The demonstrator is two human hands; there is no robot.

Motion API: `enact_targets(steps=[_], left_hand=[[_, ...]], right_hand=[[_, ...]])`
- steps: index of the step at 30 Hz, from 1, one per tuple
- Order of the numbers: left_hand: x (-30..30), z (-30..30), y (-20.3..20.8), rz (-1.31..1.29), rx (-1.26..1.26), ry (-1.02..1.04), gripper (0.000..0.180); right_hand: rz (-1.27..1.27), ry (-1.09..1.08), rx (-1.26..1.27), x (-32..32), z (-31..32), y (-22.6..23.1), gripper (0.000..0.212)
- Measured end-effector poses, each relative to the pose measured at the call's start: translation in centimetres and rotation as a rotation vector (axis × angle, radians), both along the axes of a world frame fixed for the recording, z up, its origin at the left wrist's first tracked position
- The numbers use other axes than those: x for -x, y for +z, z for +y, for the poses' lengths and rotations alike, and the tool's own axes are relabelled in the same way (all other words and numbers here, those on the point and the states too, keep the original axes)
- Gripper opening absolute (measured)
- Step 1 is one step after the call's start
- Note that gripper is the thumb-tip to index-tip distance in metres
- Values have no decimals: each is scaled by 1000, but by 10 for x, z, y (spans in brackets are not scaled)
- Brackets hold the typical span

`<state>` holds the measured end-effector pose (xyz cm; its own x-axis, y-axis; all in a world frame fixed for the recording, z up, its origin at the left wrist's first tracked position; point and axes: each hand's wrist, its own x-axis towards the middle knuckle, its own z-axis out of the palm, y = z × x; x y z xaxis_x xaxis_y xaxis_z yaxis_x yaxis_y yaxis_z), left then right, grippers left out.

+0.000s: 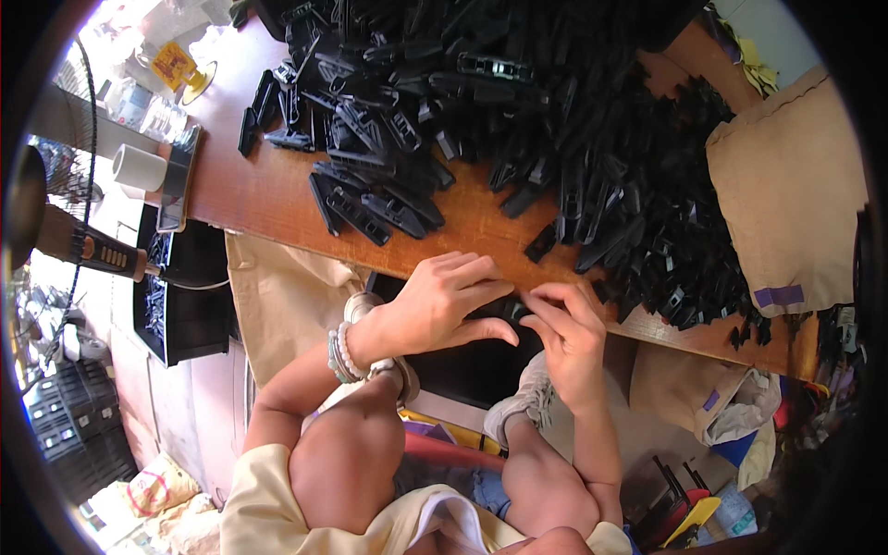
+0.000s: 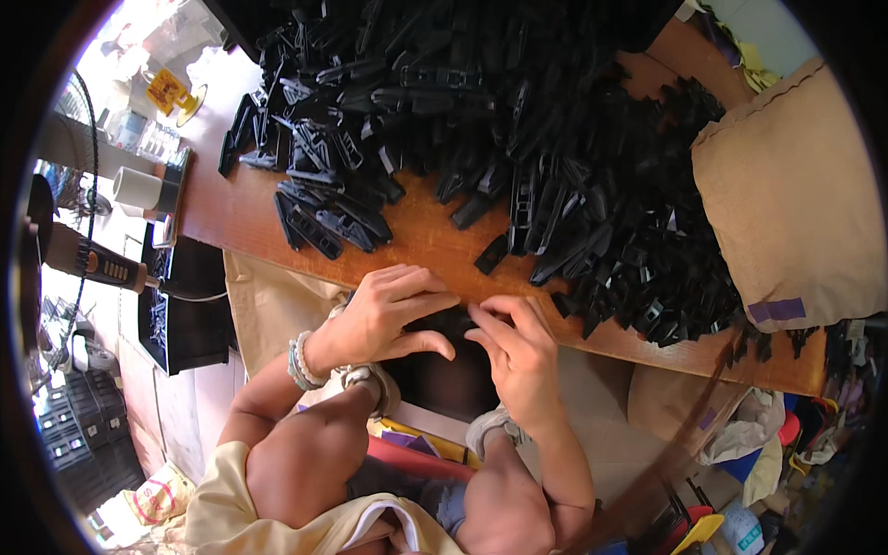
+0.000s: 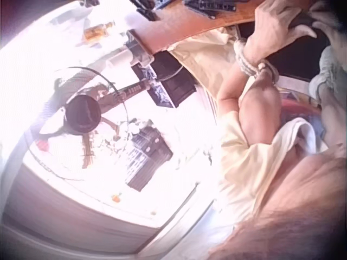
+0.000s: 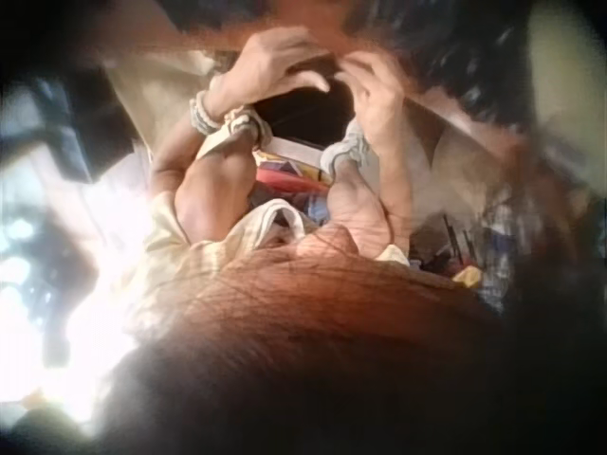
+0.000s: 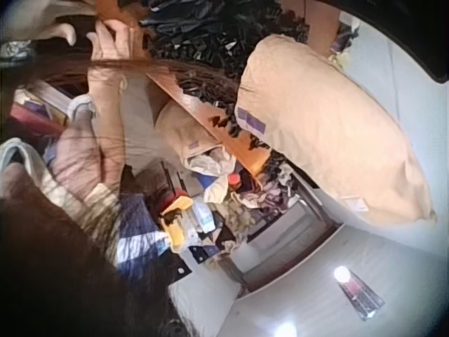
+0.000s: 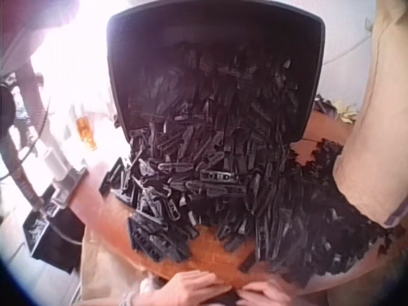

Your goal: The person assembles plastic components by attaching small plastic clips to larger plastic pieces by hand.

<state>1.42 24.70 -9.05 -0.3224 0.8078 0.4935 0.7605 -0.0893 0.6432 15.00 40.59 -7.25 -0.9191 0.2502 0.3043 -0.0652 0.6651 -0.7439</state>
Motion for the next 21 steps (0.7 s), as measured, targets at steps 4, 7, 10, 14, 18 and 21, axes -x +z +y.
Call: enact_targets(steps=[4, 7, 10, 14, 18, 21], left_hand=[[4, 32, 6, 114, -39, 303, 19], [16, 55, 13, 290, 139, 460, 18], [25, 60, 1, 385, 275, 467, 21], [6, 40, 15, 349, 366, 481, 26], [-2, 22, 18, 153, 153, 336, 16], [27, 32, 16, 409, -30, 188, 23]], right_hand=[[140, -79, -240, 17, 10, -8, 33], [122, -188, -542, 34, 13, -10, 30], [107, -173, -603, 38, 14, -13, 27], [244, -47, -311, 21, 8, -11, 34], [198, -155, 196, -11, -6, -12, 26], [5, -316, 411, -20, -12, -18, 28]])
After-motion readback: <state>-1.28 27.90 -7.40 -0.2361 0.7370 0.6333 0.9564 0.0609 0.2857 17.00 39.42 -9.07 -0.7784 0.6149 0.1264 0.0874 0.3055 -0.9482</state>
